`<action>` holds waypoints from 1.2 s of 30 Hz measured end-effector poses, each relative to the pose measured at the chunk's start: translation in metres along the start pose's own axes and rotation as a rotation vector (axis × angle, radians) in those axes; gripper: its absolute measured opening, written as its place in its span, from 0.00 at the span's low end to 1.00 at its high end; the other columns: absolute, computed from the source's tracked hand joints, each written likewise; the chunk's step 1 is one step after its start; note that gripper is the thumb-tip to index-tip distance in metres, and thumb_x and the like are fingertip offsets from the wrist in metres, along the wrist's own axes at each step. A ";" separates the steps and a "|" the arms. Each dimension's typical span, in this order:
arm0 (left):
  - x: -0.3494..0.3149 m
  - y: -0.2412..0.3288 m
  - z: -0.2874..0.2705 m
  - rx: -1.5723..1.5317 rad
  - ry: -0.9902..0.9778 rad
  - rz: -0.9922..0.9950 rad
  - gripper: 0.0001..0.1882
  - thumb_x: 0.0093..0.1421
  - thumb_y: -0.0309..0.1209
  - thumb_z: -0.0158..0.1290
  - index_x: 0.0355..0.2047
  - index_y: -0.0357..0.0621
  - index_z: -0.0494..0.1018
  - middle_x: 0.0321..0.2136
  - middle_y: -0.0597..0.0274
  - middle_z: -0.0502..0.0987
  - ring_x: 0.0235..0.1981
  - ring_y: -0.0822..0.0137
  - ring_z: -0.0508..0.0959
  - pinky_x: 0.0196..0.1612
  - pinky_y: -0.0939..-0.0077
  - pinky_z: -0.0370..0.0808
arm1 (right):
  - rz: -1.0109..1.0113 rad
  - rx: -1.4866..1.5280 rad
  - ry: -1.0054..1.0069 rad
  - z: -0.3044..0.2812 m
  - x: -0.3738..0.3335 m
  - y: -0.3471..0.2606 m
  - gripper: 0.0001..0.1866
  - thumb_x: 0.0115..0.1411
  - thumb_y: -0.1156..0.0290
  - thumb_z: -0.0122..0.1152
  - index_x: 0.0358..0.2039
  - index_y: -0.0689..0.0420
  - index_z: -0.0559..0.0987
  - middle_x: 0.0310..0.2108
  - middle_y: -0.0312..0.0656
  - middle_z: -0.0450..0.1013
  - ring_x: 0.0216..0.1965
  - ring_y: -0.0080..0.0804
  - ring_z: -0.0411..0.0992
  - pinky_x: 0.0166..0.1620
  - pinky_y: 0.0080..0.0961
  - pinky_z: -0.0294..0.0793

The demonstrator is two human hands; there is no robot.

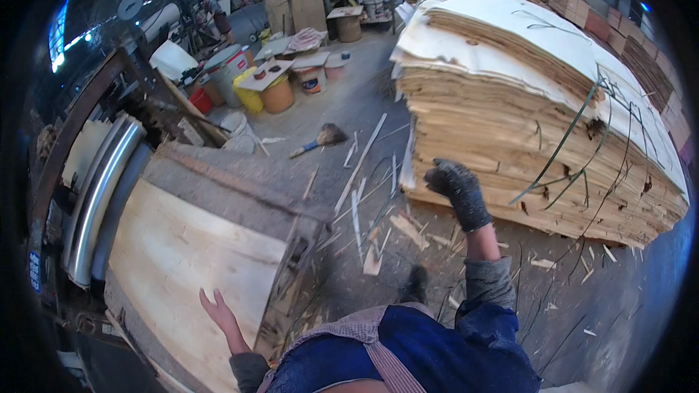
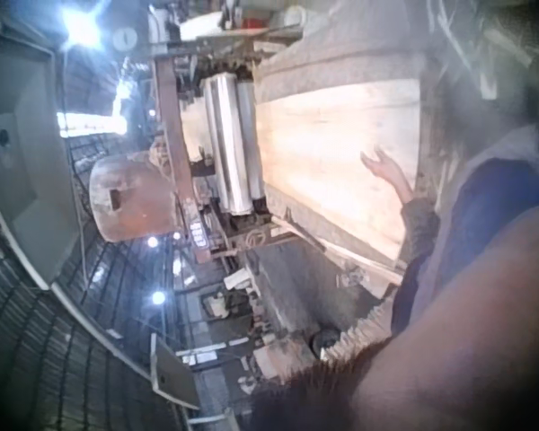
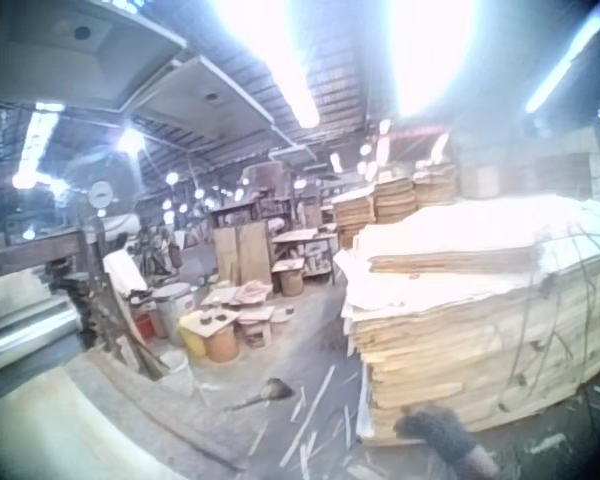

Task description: The person takes large thin sheets of wood from a stack and feeds them one by one into a heavy-duty industrial roller machine, using a wooden pole to press down and guide the sheets as they enter the machine.

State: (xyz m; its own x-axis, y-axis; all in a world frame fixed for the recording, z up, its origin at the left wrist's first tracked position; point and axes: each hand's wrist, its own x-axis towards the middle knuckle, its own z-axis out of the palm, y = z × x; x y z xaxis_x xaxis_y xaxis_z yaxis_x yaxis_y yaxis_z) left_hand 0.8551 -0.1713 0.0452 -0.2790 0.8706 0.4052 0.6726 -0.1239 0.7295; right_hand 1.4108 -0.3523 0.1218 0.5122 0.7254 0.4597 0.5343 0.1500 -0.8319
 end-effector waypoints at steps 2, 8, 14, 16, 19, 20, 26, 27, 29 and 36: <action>0.014 0.089 0.062 -0.160 -0.076 0.169 0.26 0.55 0.26 0.47 0.54 0.32 0.56 0.55 0.45 0.56 0.57 0.53 0.56 0.59 0.66 0.51 | -0.017 0.114 0.158 -0.060 0.036 -0.002 0.11 0.56 0.76 0.49 0.40 0.60 0.74 0.34 0.37 0.72 0.36 0.25 0.71 0.39 0.21 0.72; 0.002 0.354 0.216 -0.374 -0.410 0.702 0.25 0.55 0.27 0.47 0.53 0.37 0.58 0.55 0.49 0.57 0.58 0.53 0.55 0.58 0.64 0.51 | 0.104 0.290 0.323 -0.231 0.137 0.024 0.16 0.57 0.67 0.50 0.45 0.59 0.71 0.41 0.41 0.70 0.39 0.26 0.71 0.40 0.21 0.72; -0.033 0.538 0.289 -0.473 -0.475 1.248 0.26 0.54 0.32 0.50 0.52 0.39 0.59 0.55 0.50 0.58 0.58 0.54 0.54 0.58 0.58 0.51 | 0.169 -1.361 0.482 -0.505 0.065 0.124 0.23 0.53 0.60 0.57 0.47 0.57 0.71 0.50 0.46 0.64 0.47 0.39 0.67 0.48 0.25 0.64; -0.036 0.578 0.310 -0.496 -0.458 1.376 0.26 0.53 0.33 0.50 0.52 0.39 0.59 0.54 0.50 0.58 0.58 0.54 0.55 0.58 0.59 0.50 | 0.327 -1.454 0.890 -0.614 -0.026 0.112 0.30 0.50 0.55 0.59 0.51 0.57 0.66 0.51 0.48 0.63 0.44 0.42 0.68 0.45 0.27 0.66; -0.033 0.628 0.345 -0.432 -0.440 1.514 0.28 0.52 0.34 0.51 0.53 0.40 0.59 0.54 0.50 0.59 0.58 0.54 0.55 0.58 0.59 0.50 | 0.441 -1.051 1.450 -0.593 -0.072 0.046 0.35 0.50 0.54 0.56 0.51 0.68 0.64 0.52 0.53 0.61 0.52 0.41 0.62 0.53 0.29 0.58; -0.035 0.649 0.360 -0.431 -0.453 1.569 0.28 0.52 0.34 0.52 0.53 0.40 0.59 0.54 0.50 0.59 0.57 0.54 0.55 0.57 0.59 0.50 | 0.418 -1.093 1.421 -0.582 -0.090 0.033 0.35 0.50 0.54 0.56 0.50 0.70 0.64 0.52 0.53 0.61 0.54 0.42 0.59 0.56 0.29 0.53; -0.052 0.773 0.469 -0.247 -0.424 1.855 0.34 0.52 0.41 0.52 0.57 0.48 0.53 0.56 0.56 0.57 0.59 0.58 0.53 0.59 0.61 0.48 | 0.064 -1.393 0.816 -0.489 -0.040 -0.013 0.16 0.55 0.75 0.52 0.46 0.61 0.71 0.50 0.46 0.65 0.49 0.30 0.64 0.49 0.24 0.66; -0.052 0.781 0.484 -0.199 -0.405 1.890 0.34 0.53 0.42 0.52 0.58 0.49 0.52 0.56 0.58 0.57 0.59 0.59 0.53 0.59 0.61 0.47 | 0.034 -0.521 1.007 -0.444 0.010 -0.024 0.19 0.54 0.76 0.55 0.48 0.60 0.69 0.50 0.45 0.65 0.49 0.29 0.65 0.52 0.24 0.63; -0.055 0.792 0.509 -0.112 -0.328 1.950 0.36 0.52 0.49 0.49 0.58 0.51 0.52 0.56 0.59 0.57 0.59 0.61 0.53 0.60 0.60 0.46 | 0.055 -1.058 0.748 -0.414 0.065 -0.024 0.26 0.51 0.73 0.60 0.51 0.59 0.66 0.50 0.42 0.65 0.52 0.29 0.62 0.55 0.24 0.59; -0.062 0.817 0.555 -0.435 -0.367 2.170 0.36 0.47 0.49 0.55 0.54 0.49 0.58 0.51 0.59 0.64 0.52 0.62 0.64 0.55 0.63 0.58 | -0.097 -1.206 0.378 -0.362 0.204 0.025 0.36 0.42 0.68 0.67 0.53 0.52 0.64 0.52 0.45 0.62 0.54 0.43 0.58 0.56 0.34 0.58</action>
State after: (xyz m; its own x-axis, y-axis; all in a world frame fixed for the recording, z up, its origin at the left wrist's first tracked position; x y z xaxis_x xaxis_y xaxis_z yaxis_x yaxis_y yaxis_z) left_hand 1.8023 -0.0622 0.3098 0.5793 -0.6735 0.4591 -0.4732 -0.7365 -0.4833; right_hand 1.7721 -0.4432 0.3069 0.4898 0.4798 0.7279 0.7498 -0.6579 -0.0709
